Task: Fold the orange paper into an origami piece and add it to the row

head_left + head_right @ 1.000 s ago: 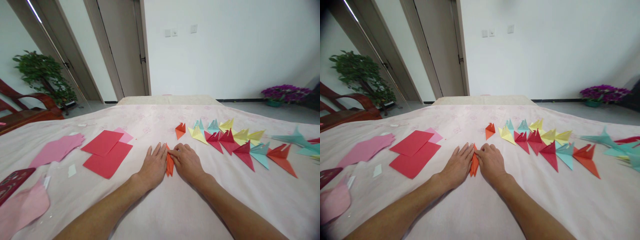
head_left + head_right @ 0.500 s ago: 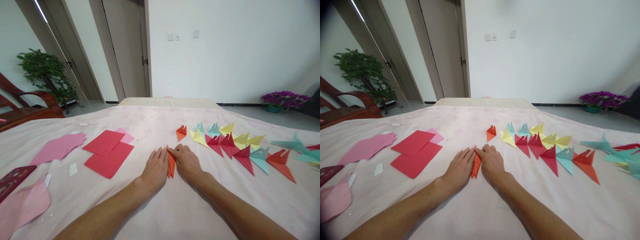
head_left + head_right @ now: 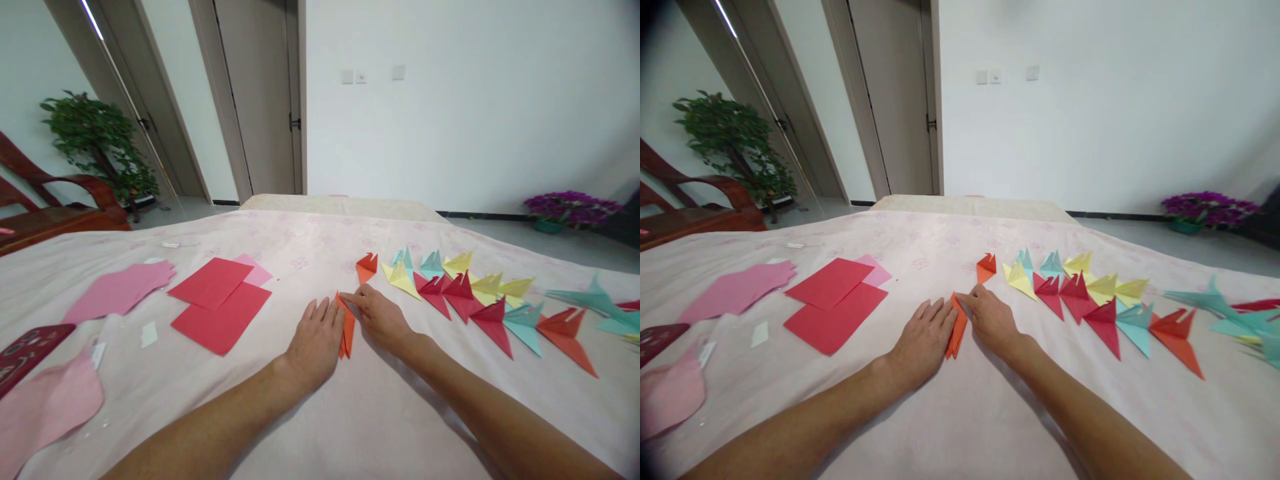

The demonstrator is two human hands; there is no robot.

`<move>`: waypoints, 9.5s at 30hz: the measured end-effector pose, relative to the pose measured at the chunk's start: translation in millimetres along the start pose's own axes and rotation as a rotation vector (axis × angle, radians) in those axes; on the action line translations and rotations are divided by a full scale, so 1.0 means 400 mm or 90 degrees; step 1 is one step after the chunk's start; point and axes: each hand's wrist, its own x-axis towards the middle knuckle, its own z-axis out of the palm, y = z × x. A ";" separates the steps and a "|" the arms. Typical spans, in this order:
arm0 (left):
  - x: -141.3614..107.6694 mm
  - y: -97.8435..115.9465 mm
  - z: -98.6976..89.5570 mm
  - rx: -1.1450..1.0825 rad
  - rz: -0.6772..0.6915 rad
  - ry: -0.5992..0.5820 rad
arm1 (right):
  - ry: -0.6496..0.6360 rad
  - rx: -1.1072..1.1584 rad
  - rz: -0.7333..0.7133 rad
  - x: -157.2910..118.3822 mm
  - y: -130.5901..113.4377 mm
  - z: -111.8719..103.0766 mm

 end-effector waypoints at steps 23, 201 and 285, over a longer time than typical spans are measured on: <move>0.002 -0.002 -0.009 -0.019 -0.029 -0.007 | -0.021 -0.044 -0.031 0.017 -0.008 -0.014; 0.010 -0.098 0.018 -0.320 0.187 0.149 | -0.015 -0.002 -0.194 -0.130 0.002 -0.069; -0.005 0.014 -0.003 -0.103 -0.109 -0.016 | 0.075 -0.084 -0.075 -0.130 -0.040 -0.009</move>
